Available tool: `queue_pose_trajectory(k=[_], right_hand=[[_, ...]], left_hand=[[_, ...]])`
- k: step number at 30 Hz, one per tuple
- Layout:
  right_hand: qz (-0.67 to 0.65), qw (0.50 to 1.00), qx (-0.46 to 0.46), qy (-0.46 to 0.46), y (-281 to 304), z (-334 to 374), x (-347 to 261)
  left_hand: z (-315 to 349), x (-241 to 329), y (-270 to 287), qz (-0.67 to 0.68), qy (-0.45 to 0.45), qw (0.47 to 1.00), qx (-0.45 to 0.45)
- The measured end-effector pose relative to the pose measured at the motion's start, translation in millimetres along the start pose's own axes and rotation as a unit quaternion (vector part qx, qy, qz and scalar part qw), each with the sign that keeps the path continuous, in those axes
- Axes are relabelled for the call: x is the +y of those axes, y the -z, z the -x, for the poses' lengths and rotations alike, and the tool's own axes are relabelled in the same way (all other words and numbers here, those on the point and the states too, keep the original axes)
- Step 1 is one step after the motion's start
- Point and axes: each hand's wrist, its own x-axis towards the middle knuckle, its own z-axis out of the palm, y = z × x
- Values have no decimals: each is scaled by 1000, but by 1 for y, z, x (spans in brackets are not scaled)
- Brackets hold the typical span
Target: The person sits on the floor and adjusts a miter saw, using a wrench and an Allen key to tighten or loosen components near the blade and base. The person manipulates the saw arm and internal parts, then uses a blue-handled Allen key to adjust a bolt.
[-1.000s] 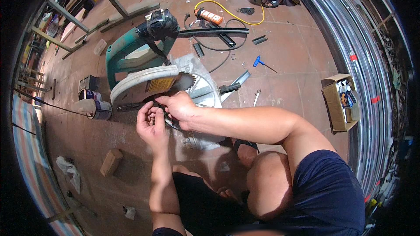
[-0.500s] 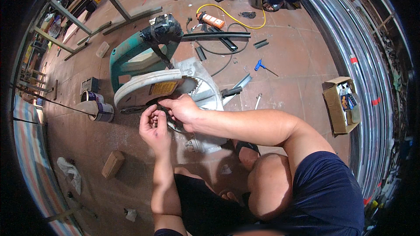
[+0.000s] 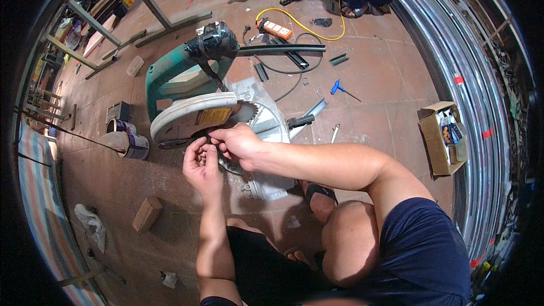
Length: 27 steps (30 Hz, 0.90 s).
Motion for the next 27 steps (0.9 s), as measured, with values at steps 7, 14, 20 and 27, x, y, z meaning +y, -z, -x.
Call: queue_pose_trajectory(k=[7, 14, 20, 27], right_hand=[[-7, 997, 31, -64, -5, 3, 0], [-41, 999, 10, -24, -8, 1, 5], [-20, 1000, 8, -9, -4, 2, 6], [-15, 999, 5, -35, -1, 5, 2]], left_hand=[[-1, -1, 5, -3, 1, 1000, 4], [-1, -3, 9, 8, 8, 1000, 2], [0, -4, 12, 1, 17, 1000, -6], [-1, -4, 20, -8, 24, 1000, 6]])
